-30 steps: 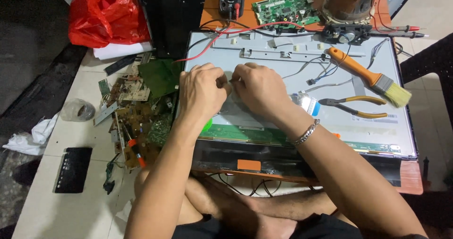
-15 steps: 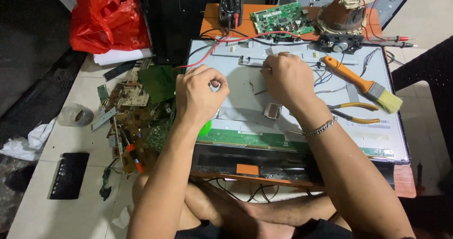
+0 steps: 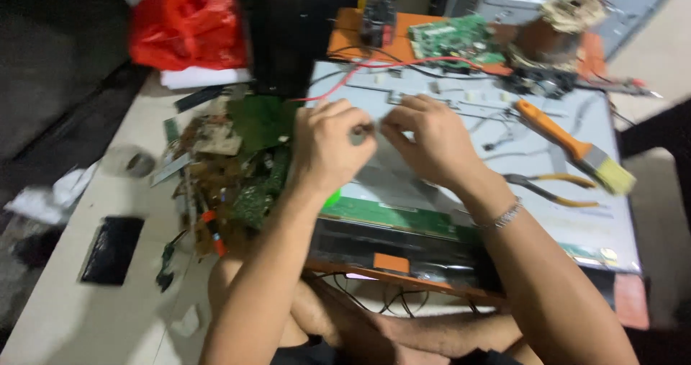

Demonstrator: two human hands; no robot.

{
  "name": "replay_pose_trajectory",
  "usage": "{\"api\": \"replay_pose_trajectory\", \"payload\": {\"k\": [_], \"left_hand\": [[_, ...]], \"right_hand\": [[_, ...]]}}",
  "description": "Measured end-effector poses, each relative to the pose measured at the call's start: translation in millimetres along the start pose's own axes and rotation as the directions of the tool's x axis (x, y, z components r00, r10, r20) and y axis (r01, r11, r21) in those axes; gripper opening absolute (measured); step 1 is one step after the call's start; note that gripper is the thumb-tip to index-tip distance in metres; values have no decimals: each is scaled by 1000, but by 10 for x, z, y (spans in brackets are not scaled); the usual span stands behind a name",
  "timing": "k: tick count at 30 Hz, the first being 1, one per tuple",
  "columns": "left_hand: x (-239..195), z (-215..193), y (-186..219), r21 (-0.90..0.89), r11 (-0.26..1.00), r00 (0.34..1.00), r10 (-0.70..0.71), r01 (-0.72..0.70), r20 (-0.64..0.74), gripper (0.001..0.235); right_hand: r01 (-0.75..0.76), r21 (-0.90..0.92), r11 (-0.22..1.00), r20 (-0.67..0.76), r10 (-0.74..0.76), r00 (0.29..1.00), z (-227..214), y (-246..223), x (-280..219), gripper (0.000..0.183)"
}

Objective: The person sits on the floor and uses a soldering iron to work on a small electronic component held in their hands. They apply solder from a spool to the component and then use a brush to clean the area.

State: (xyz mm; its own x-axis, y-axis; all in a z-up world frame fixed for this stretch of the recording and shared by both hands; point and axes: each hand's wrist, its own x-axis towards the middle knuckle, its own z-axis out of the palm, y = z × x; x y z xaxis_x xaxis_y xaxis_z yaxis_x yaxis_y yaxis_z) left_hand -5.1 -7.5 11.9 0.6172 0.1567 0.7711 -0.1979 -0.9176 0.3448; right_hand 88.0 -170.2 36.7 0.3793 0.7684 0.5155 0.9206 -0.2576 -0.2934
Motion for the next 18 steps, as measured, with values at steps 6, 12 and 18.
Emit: {"api": "replay_pose_trajectory", "payload": {"k": [6,12,18], "left_hand": [[98,-207,-45,-320,938,973,-187,135,-137,8],[78,-1009,-2,-509,817,942,-333,272,-30,9],[-446,-1146,-455,-597,692,840,-540,405,-57,7]], "right_hand": [[-56,26,998,-58,58,997,136,497,-137,10],[-97,-186,978,-148,70,986,75,292,-210,15],[-140,-129,982,-186,115,976,98,241,-258,10]]}}
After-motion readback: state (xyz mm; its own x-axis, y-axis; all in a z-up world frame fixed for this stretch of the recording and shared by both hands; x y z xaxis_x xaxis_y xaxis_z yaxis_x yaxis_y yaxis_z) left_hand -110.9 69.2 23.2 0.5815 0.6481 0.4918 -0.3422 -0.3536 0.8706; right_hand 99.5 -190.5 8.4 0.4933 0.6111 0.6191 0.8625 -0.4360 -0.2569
